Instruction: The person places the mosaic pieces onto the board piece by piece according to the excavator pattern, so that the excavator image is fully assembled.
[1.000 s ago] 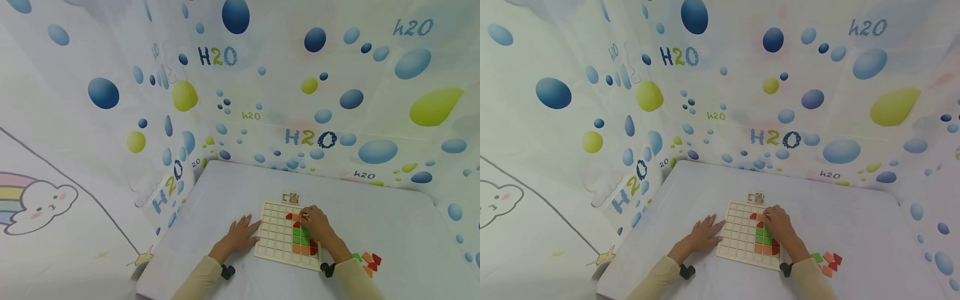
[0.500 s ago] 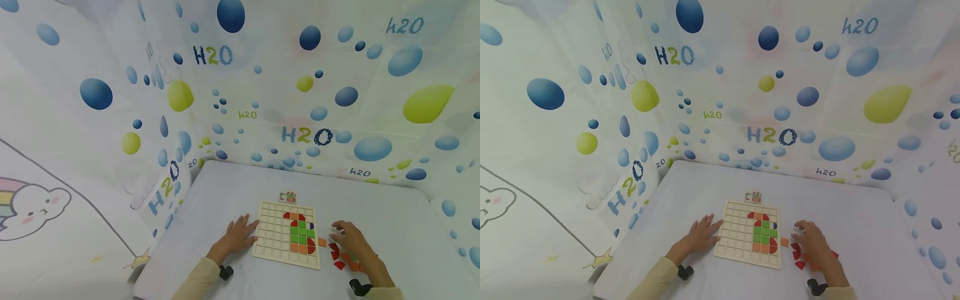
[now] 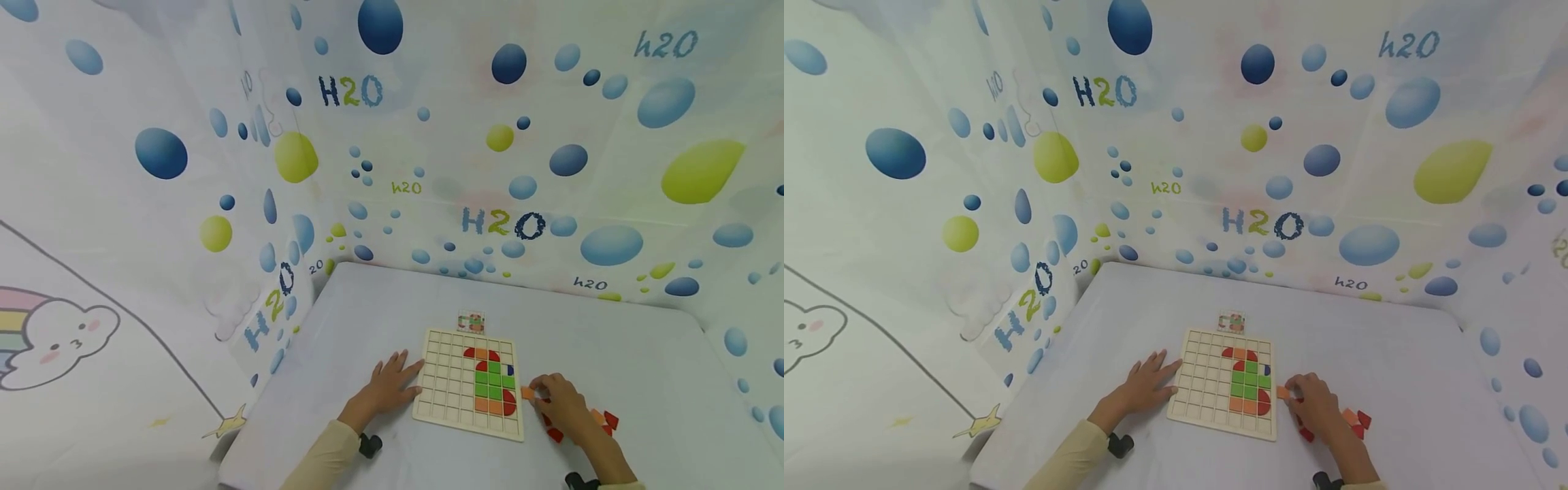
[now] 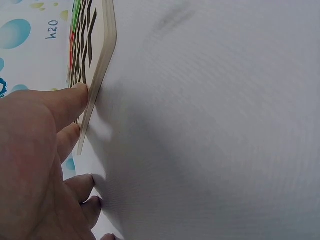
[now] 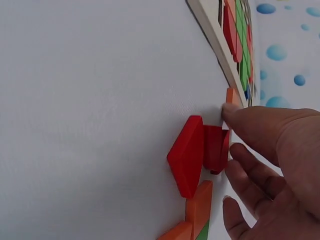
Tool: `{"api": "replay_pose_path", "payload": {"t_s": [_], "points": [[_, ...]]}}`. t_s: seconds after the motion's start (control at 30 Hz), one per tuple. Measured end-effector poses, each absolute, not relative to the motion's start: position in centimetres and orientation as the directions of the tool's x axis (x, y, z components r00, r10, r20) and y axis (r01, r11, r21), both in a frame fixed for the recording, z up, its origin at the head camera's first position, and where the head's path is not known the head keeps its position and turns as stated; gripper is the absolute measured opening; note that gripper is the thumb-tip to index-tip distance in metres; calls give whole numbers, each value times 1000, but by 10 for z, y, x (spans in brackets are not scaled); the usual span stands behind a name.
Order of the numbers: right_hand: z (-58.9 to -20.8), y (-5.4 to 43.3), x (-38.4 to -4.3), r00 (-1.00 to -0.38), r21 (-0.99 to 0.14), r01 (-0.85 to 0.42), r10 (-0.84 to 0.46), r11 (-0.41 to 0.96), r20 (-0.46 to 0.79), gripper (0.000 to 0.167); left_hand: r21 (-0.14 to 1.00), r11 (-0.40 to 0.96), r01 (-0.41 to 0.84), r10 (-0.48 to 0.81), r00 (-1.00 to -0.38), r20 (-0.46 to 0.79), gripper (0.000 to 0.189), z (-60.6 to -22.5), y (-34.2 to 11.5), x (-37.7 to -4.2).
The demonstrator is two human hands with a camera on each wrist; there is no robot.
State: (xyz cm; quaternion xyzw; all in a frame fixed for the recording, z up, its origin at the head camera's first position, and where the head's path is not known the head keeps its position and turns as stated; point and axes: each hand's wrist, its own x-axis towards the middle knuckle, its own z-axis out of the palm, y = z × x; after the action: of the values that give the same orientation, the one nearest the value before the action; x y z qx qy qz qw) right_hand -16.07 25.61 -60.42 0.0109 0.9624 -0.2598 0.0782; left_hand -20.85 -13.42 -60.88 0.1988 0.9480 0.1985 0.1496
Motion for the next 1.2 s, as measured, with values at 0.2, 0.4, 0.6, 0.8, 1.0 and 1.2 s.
{"api": "replay_pose_path", "payload": {"t_s": [0.2,0.4,0.6,0.8,1.0,1.2], "points": [[-611,258,-164,-988,-572,70,-23,817,-153,31,427,847,316,432,-878,-207,63,-609,-133,-209],[-618,256,-165,-992,-615,40,-41,788,-117,31,427,847,316,434,-875,-214,63,-607,-132,-208],[-618,253,-167,-993,-614,27,-49,789,-106,29,422,854,304,423,-879,-222,63,-603,-132,-208],[-616,254,-168,-993,-620,33,-42,784,-106,30,431,851,301,424,-878,-223,63,-602,-132,-206],[-614,253,-170,-993,-623,26,-53,782,-108,29,421,856,298,418,-879,-228,64,-605,-132,-207],[-609,258,-171,-990,-628,73,-22,775,-141,31,420,854,306,425,-877,-226,64,-604,-132,-208]]}}
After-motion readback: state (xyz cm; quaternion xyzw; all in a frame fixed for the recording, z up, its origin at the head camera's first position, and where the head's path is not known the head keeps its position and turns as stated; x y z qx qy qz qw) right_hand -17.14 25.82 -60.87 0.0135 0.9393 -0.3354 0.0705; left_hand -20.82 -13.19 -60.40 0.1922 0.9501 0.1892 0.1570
